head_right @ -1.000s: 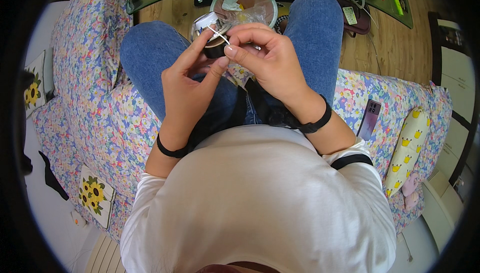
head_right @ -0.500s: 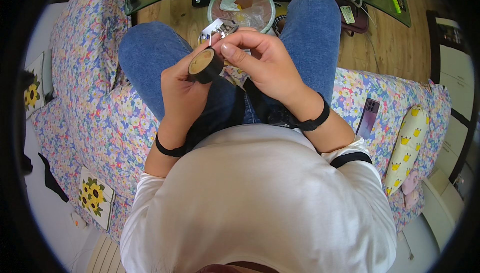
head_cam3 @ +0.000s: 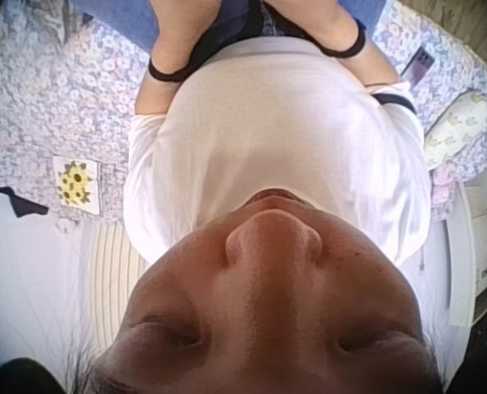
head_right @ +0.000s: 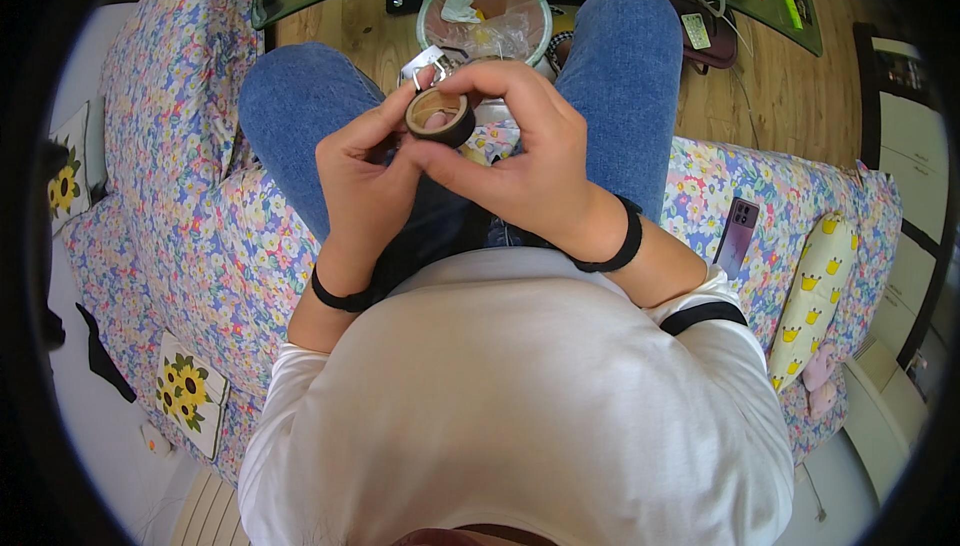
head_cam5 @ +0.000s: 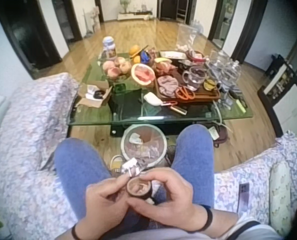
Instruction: The person sits on a sofa and wraps electrical tape around the exposed wires of a white power adapter. They repeatedly pull tape from the roll and wrap it around the junction of the wires, adjusting the adapter in their hands throughout the process.
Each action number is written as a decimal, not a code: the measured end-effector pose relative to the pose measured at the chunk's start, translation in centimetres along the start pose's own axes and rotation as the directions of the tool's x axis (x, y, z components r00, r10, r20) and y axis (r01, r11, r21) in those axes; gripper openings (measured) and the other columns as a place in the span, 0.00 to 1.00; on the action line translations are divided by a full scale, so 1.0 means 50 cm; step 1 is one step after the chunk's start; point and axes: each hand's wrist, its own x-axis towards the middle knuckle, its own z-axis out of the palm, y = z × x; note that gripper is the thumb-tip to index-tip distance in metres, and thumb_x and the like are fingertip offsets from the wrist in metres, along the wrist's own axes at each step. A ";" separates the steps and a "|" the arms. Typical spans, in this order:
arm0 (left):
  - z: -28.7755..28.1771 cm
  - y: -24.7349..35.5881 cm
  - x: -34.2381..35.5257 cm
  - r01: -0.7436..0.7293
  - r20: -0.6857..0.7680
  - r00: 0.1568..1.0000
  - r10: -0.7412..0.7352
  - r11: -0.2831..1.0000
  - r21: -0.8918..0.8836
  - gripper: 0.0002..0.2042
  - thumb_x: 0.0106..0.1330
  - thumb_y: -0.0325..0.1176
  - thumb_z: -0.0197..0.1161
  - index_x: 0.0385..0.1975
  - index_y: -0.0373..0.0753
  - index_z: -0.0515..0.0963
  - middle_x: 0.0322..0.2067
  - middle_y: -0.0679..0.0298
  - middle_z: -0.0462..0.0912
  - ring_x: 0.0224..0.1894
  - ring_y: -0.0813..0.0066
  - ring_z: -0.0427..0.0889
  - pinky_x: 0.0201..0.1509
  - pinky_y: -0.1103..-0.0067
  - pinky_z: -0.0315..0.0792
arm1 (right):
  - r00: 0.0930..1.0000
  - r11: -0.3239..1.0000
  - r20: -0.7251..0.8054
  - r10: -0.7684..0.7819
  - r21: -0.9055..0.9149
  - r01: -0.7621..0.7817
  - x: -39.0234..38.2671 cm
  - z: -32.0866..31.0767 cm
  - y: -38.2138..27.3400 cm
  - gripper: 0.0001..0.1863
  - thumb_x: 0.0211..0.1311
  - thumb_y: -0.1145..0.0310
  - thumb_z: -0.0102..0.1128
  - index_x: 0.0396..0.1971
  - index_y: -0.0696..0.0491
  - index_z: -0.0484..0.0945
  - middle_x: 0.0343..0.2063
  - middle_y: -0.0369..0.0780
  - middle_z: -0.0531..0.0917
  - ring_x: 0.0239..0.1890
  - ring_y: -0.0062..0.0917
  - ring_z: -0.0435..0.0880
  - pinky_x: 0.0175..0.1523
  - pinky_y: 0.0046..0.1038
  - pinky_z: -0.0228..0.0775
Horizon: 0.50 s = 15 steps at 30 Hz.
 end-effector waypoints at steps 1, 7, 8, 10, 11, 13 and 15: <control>-0.001 0.003 0.000 0.034 0.021 0.999 -0.032 0.996 -0.078 0.21 0.66 0.19 0.69 0.59 0.41 0.85 0.29 0.65 0.87 0.29 0.84 0.79 0.37 0.84 0.75 | 0.996 0.993 -0.039 0.078 0.094 -0.074 -0.001 0.001 0.001 0.29 0.54 0.73 0.82 0.54 0.60 0.77 0.47 0.40 0.85 0.46 0.23 0.85 0.54 0.26 0.79; -0.022 0.019 0.007 0.221 0.249 0.960 -0.128 0.894 -0.390 0.28 0.70 0.17 0.66 0.70 0.34 0.72 0.32 0.69 0.84 0.36 0.85 0.81 0.47 0.85 0.78 | 0.916 0.673 0.107 0.386 0.647 -0.359 0.002 -0.018 0.003 0.19 0.71 0.80 0.61 0.58 0.60 0.68 0.51 0.44 0.83 0.52 0.21 0.82 0.54 0.26 0.80; -0.027 0.021 0.009 0.227 0.278 0.954 -0.115 0.882 -0.413 0.29 0.70 0.16 0.66 0.72 0.34 0.70 0.32 0.68 0.84 0.37 0.84 0.82 0.48 0.84 0.78 | 0.919 0.675 0.111 0.378 0.646 -0.356 0.003 -0.020 0.004 0.19 0.71 0.80 0.61 0.58 0.59 0.68 0.50 0.44 0.83 0.52 0.22 0.82 0.55 0.26 0.80; -0.033 0.021 0.012 0.232 0.315 0.945 -0.084 0.854 -0.466 0.31 0.70 0.16 0.65 0.73 0.32 0.67 0.32 0.68 0.82 0.39 0.83 0.82 0.51 0.83 0.78 | 0.918 0.654 0.112 0.379 0.670 -0.352 0.004 -0.025 0.004 0.19 0.71 0.80 0.62 0.57 0.58 0.67 0.50 0.45 0.83 0.51 0.22 0.83 0.55 0.26 0.80; -0.035 0.021 0.013 0.229 0.324 0.944 -0.066 0.838 -0.496 0.31 0.70 0.16 0.65 0.73 0.32 0.67 0.32 0.67 0.82 0.39 0.82 0.82 0.52 0.82 0.78 | 0.936 0.673 0.104 0.335 0.669 -0.316 0.005 -0.027 0.005 0.20 0.70 0.81 0.63 0.56 0.57 0.65 0.51 0.46 0.83 0.53 0.23 0.83 0.57 0.27 0.79; -0.036 0.021 0.014 0.241 0.339 0.939 -0.056 0.810 -0.534 0.31 0.70 0.16 0.65 0.74 0.31 0.66 0.31 0.67 0.81 0.40 0.81 0.82 0.53 0.81 0.78 | 0.939 0.678 0.084 0.333 0.671 -0.300 0.005 -0.029 0.006 0.21 0.69 0.83 0.63 0.55 0.56 0.65 0.51 0.47 0.83 0.54 0.24 0.83 0.58 0.28 0.79; -0.035 0.020 0.014 0.267 0.352 0.934 -0.069 0.789 -0.553 0.32 0.70 0.16 0.66 0.74 0.31 0.65 0.31 0.68 0.81 0.39 0.81 0.83 0.54 0.80 0.78 | 0.944 0.679 0.068 0.322 0.679 -0.280 0.005 -0.030 0.007 0.21 0.69 0.84 0.63 0.55 0.56 0.65 0.52 0.48 0.83 0.55 0.24 0.83 0.59 0.28 0.78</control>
